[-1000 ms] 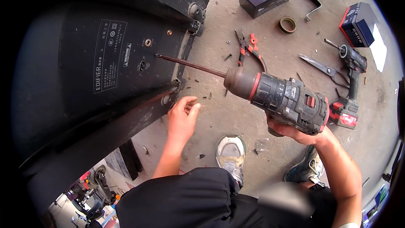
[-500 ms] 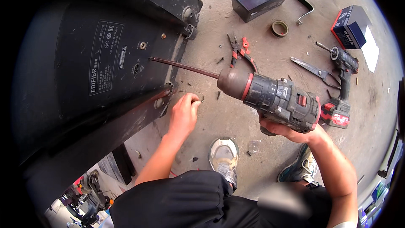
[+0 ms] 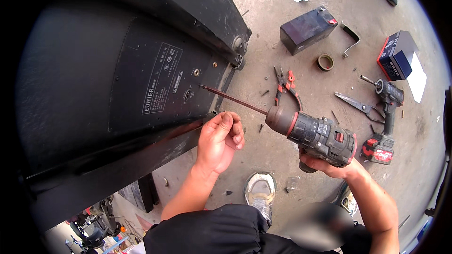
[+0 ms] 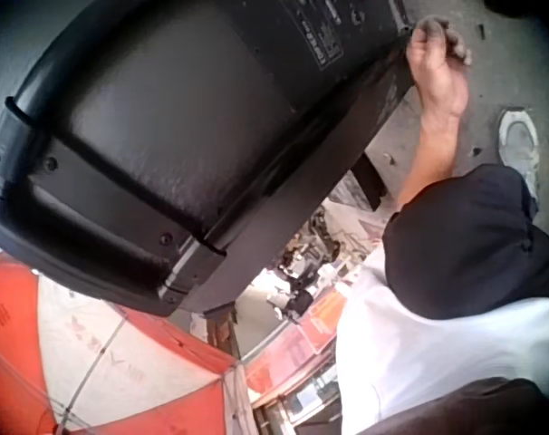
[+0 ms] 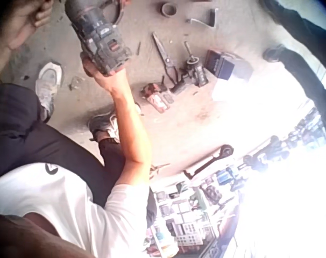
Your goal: The person installs a small black electronic box into a compartment on the back of a large black speaker. They connect wires to the box and then use a cordless drill to secure the box to the speaker with screws.
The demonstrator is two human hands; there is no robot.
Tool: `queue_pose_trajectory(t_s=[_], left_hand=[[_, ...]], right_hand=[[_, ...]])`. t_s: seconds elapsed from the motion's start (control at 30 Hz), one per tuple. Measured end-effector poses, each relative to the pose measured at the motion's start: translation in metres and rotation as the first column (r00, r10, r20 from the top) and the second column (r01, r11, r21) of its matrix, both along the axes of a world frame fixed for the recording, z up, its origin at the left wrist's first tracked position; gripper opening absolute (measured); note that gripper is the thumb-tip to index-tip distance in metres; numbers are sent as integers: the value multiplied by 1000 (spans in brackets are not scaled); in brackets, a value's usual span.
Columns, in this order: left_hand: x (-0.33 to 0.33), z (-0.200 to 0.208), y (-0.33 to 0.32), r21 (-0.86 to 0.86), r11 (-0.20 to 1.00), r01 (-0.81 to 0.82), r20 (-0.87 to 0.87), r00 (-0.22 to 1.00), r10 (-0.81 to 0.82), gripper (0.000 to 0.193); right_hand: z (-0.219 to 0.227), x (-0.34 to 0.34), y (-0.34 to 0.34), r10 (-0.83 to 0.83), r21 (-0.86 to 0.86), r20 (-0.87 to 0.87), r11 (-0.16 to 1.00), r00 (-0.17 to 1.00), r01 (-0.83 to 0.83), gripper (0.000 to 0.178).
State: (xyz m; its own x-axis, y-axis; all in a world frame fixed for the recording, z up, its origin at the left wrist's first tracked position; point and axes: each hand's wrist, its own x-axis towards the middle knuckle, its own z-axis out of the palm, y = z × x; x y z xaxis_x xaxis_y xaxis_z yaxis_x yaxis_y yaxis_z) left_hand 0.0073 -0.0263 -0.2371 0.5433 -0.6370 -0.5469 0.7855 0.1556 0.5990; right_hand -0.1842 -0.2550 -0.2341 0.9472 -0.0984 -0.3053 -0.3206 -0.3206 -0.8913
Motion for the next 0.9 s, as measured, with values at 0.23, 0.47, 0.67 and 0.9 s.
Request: queue_pose_trajectory(t_s=[0.23, 0.47, 0.67, 0.9], left_hand=[[-6, 9, -16, 130, 987, -92, 81, 993, 81, 16], [-3, 0, -8, -1, 998, -70, 59, 996, 70, 14], [-3, 3, -14, 67, 992, -108, 48, 993, 105, 15], [-2, 2, -18, 47, 988, -144, 57, 988, 141, 14]], right_hand=[[-1, 2, 0, -72, 114, 40, 991, 997, 67, 27], [-7, -1, -2, -27, 43, 95, 999, 995, 23, 27], [-15, -1, -2, -64, 183, 14, 981, 998, 60, 27], [-23, -6, -1, 50, 33, 140, 998, 989, -55, 32]])
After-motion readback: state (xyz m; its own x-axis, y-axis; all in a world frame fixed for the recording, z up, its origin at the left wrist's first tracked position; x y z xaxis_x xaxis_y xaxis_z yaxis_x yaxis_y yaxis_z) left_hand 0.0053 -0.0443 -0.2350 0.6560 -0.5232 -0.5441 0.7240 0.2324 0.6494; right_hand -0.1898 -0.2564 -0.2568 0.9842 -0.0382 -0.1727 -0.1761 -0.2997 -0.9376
